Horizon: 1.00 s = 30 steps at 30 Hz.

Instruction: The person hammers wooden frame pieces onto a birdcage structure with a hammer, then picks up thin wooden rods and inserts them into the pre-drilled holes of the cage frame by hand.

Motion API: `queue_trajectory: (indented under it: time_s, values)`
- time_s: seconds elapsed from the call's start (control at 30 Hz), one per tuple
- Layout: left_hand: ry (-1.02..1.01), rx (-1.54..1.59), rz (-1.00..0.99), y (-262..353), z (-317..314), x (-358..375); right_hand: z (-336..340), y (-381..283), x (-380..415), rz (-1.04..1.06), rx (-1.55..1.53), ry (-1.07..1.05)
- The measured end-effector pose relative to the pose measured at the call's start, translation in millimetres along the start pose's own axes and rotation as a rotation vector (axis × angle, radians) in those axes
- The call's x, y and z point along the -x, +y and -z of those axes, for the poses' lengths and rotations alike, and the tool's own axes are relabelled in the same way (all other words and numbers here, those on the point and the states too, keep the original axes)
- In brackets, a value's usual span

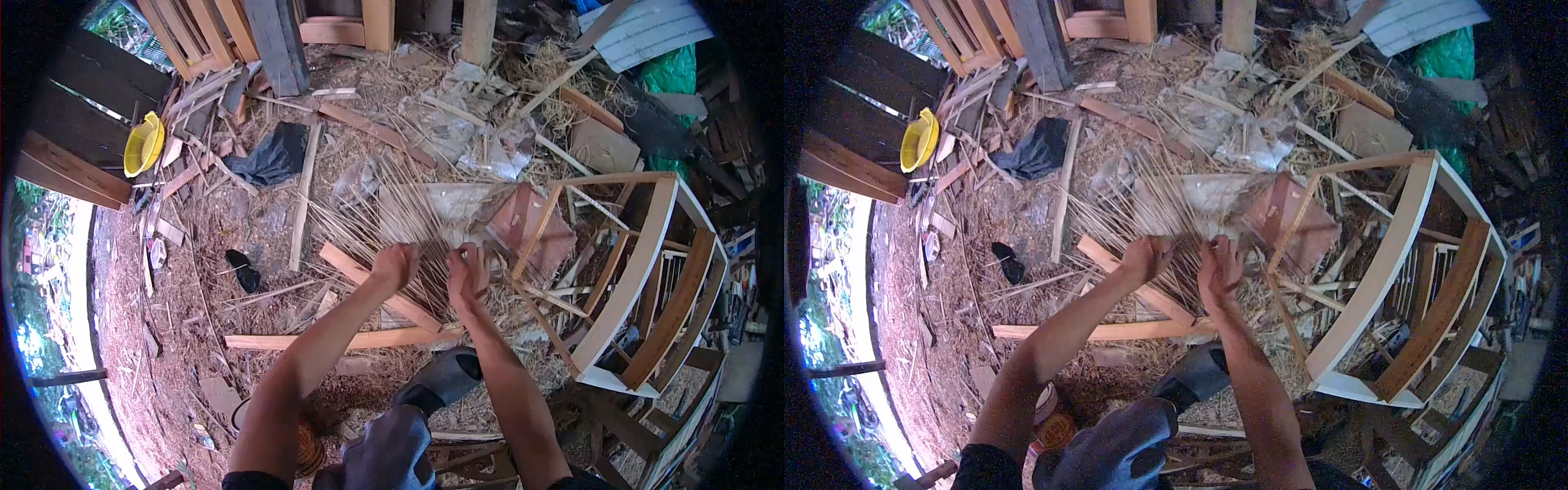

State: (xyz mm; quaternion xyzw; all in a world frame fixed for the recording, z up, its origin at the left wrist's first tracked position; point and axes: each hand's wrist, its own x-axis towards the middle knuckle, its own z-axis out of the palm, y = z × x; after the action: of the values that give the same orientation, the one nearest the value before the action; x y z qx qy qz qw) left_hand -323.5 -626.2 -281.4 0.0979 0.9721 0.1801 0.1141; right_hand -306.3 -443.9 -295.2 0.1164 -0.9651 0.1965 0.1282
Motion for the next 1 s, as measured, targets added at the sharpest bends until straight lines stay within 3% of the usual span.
queue_trajectory:
  time_s: [0.07, 0.17, 0.23, 0.27, 0.33, 0.4, 0.47, 0.5, 0.6, 0.67, 0.73, 0.77, 0.8, 0.87, 1.0]
  values:
    - [-0.066, -0.021, 0.036, 1.2, 14.2, 4.6, 1.2, -4.8, -0.3, -0.004, -0.047, -0.004]
    - [-0.008, 0.093, 0.051, 3.0, 24.4, 6.1, 1.6, -17.3, 4.5, -0.256, -0.261, -0.065]
    - [0.387, 0.355, -0.033, 8.4, 23.7, 10.0, 21.5, -30.4, 9.9, -0.250, -0.376, -0.059]
    - [0.401, 0.354, -0.042, 12.0, 34.0, 10.2, 33.1, -37.1, 13.0, -0.243, -0.492, -0.069]
    - [0.061, 1.209, 0.153, 28.7, 76.7, 15.2, 61.5, -56.9, 17.7, -0.253, -0.542, -0.033]
    - [0.036, 1.281, 0.116, 39.8, 112.5, 21.3, 99.3, -77.6, 22.3, -0.256, -0.589, 0.019]
    - [0.102, 1.447, 0.036, 62.0, 155.2, 32.5, 145.9, -93.7, 29.8, -0.386, -0.834, -0.083]
    - [0.160, 1.341, 0.013, 64.5, 170.0, 30.9, 170.4, -100.4, 34.8, -0.391, -0.818, -0.042]
    - [0.187, 1.439, -0.045, 105.9, 248.3, 48.9, 257.3, -95.5, 54.4, -0.313, -0.799, -0.021]
    - [0.192, 1.459, -0.148, 140.7, 286.6, 51.9, 320.2, -80.3, 61.2, -0.397, -0.849, -0.146]
    - [0.211, 1.526, -0.227, 179.7, 321.4, 64.8, 380.6, -55.5, 67.3, -0.286, -0.708, -0.019]
    - [0.233, 1.531, -0.261, 207.2, 325.9, 66.3, 403.9, -35.5, 69.2, -0.141, -0.605, 0.131]
    - [0.225, 1.518, -0.289, 238.6, 331.1, 73.9, 429.9, -25.2, 70.8, -0.245, -0.633, 0.156]
    - [0.042, 1.488, -0.321, 307.2, 339.1, 88.0, 486.2, -16.8, 79.6, -0.307, -0.790, 0.031]
    - [-0.073, 1.437, -0.445, 413.0, 306.0, 95.7, 549.8, -7.2, 110.1, -0.327, -1.151, -0.146]
